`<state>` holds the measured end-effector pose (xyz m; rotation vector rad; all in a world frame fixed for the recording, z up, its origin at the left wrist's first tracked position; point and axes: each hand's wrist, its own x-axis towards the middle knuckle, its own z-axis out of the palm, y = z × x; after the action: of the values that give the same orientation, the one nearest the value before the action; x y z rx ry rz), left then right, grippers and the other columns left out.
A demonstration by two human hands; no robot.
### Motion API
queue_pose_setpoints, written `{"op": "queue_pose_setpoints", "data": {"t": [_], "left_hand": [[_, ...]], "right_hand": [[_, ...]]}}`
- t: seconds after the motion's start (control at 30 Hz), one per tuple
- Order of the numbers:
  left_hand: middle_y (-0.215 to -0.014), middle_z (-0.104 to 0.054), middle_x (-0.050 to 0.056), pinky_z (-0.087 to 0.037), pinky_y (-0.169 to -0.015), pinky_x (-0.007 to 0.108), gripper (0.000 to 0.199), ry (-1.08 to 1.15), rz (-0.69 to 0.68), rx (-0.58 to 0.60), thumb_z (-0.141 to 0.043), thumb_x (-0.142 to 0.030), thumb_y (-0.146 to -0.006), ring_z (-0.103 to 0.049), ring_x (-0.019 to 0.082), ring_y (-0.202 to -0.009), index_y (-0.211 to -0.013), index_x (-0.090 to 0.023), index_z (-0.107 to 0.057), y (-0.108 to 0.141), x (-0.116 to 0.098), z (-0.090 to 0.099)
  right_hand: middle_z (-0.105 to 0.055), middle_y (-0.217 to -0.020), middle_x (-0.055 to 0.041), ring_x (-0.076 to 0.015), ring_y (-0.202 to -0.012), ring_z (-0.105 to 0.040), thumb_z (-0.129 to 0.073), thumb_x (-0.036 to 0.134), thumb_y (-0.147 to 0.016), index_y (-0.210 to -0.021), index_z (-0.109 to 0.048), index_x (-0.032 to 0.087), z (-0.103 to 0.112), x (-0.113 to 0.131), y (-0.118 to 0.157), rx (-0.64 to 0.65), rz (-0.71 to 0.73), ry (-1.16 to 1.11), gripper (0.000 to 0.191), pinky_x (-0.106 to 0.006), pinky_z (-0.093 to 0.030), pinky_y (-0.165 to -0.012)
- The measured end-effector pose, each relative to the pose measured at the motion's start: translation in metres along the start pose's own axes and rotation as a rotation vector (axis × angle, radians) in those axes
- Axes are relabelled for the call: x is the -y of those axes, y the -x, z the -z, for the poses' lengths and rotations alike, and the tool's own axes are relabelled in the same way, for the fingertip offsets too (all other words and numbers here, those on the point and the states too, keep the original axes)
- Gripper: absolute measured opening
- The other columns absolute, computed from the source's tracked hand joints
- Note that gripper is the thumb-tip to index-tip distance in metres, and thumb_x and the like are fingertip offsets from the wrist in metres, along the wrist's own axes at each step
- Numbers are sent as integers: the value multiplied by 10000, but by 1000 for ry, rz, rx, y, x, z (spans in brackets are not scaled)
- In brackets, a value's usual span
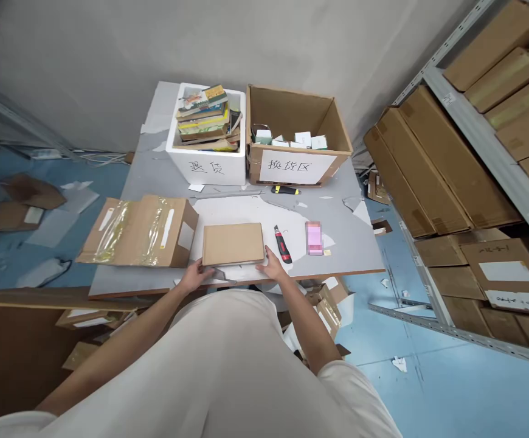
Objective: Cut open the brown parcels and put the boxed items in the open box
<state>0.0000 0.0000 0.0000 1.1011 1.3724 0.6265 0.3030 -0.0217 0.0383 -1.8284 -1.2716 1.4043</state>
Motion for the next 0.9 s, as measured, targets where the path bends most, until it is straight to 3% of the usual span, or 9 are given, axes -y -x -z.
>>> {"op": "queue_pose_setpoints", "data": {"t": [0.2,0.3,0.4,0.5,0.63,0.9], "left_hand": [[-1106,-686,162,-452,-1004,457,720,43,13,-82,-753,-609,-534,-607,314,-1118,-1052,-134,-598,-1,-9,-9],[-1083,-689,144,-471,-975,444,663,5,-26,-105,-714,-627,-590,-622,298,-1078,-1029,-139,-620,5,-25,-6],[-1153,-644,145,-505,-910,408,675,-63,-82,-163,-692,-609,-628,-629,275,-1032,-1104,-136,-616,8,-43,-5],[-1160,-608,140,-529,-804,372,653,-183,-107,-234,-645,-593,-678,-640,241,-919,-1146,-138,-623,4,-56,-8],[-1030,-621,112,-520,-752,347,584,-284,-64,-237,-573,-581,-739,-621,199,-785,-1107,-136,-664,-7,-66,-16],[-992,-622,99,-504,-811,359,569,-331,-63,-257,-542,-579,-776,-611,206,-816,-1134,-153,-663,-11,-68,-20]], "right_hand": [[-595,-1286,-108,-202,-1104,-602,-620,94,-725,-1359,-449,190,-6,2,-9,-31,56,-51,664,-374,-449,-996],[-635,-1195,-79,-177,-954,-632,-601,190,-784,-1320,-499,208,3,8,-5,-14,108,-30,547,-352,-493,-915],[-645,-1059,-71,-171,-872,-613,-562,340,-839,-1265,-568,199,16,18,0,-91,138,57,449,-339,-492,-884],[-596,-961,-65,-175,-849,-586,-510,451,-864,-1247,-596,173,25,27,-1,-182,162,105,481,-332,-480,-874],[-537,-872,-30,-164,-779,-537,-533,500,-838,-1222,-623,200,28,28,-10,-129,143,189,496,-330,-477,-833],[-573,-993,-53,-165,-837,-558,-534,513,-829,-1330,-546,208,26,10,-15,-136,117,123,586,-333,-469,-887]]}}
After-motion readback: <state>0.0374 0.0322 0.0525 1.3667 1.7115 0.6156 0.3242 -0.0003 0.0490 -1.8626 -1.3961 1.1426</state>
